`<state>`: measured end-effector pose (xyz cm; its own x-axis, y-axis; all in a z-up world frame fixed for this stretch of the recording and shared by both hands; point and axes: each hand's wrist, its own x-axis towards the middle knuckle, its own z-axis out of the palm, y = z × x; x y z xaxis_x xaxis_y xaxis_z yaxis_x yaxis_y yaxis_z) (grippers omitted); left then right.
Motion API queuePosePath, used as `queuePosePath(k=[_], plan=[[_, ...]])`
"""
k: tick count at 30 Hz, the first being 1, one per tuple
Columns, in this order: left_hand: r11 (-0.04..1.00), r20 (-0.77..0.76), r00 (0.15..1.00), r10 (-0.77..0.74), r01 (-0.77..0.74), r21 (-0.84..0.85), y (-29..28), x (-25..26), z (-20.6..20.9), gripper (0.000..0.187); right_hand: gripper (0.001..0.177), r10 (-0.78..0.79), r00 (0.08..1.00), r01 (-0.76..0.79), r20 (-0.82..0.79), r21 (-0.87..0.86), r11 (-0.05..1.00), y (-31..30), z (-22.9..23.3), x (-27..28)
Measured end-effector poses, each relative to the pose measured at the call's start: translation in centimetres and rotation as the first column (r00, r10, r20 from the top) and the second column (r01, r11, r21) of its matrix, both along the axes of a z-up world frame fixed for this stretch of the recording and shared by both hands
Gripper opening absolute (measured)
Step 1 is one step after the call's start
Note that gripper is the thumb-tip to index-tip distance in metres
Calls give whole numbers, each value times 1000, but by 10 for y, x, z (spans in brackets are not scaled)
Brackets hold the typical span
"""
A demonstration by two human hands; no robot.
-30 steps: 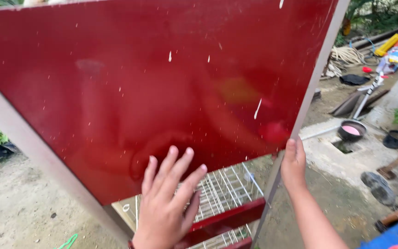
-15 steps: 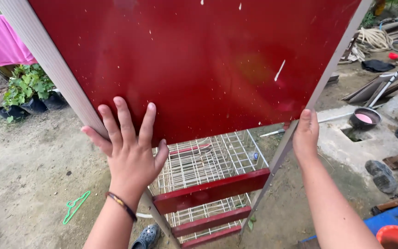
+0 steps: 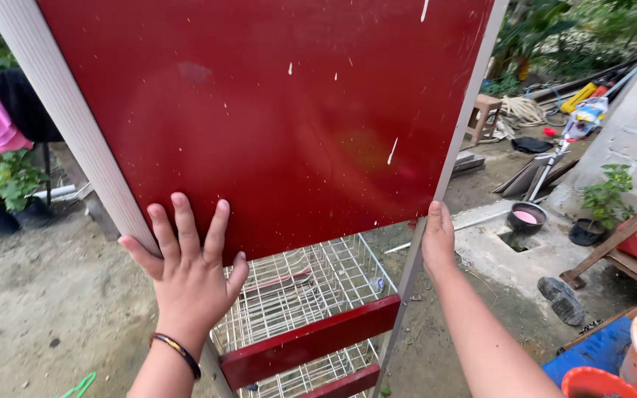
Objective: Organizing and cleaning garden pots and a metal storage rack in an outdoor area.
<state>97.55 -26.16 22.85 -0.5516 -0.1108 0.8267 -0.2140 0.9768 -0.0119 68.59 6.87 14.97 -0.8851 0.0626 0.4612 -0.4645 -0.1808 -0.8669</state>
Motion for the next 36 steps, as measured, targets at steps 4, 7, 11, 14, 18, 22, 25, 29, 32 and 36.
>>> queuePosePath(k=[4,7,11,14,18,22,25,29,32,36], plan=[[996,-35,996,-86,87,24,-6,9,-2,84,60,-41,998,42,49,-20,999,-2,-6,-2],[991,-209,970,-126,133,19,-24,16,13,86,59,-61,993,67,105,-51,996,-5,-5,-6],[948,-490,831,-265,317,24,-33,21,46,95,62,-158,984,163,78,-67,984,-6,-25,-17],[770,-486,784,-387,564,298,-53,7,26,95,64,-266,962,263,-62,-63,963,-11,-23,-14],[868,-496,780,-381,487,99,-59,4,25,93,60,-284,957,290,67,-118,950,-19,-23,3],[770,-531,732,-427,602,209,-62,6,22,79,53,-426,867,453,258,-51,890,-48,-33,43],[752,-546,719,-431,620,223,-62,5,19,74,67,-474,843,487,255,13,873,-87,-37,91],[778,-561,705,-434,607,160,-61,4,24,70,75,-386,897,365,216,130,922,-154,4,197],[791,-569,699,-434,598,131,-63,1,21,70,78,-352,926,320,138,209,924,-175,9,243],[799,-549,712,-437,588,126,-64,6,22,70,82,-300,953,282,30,262,923,-202,13,292]])
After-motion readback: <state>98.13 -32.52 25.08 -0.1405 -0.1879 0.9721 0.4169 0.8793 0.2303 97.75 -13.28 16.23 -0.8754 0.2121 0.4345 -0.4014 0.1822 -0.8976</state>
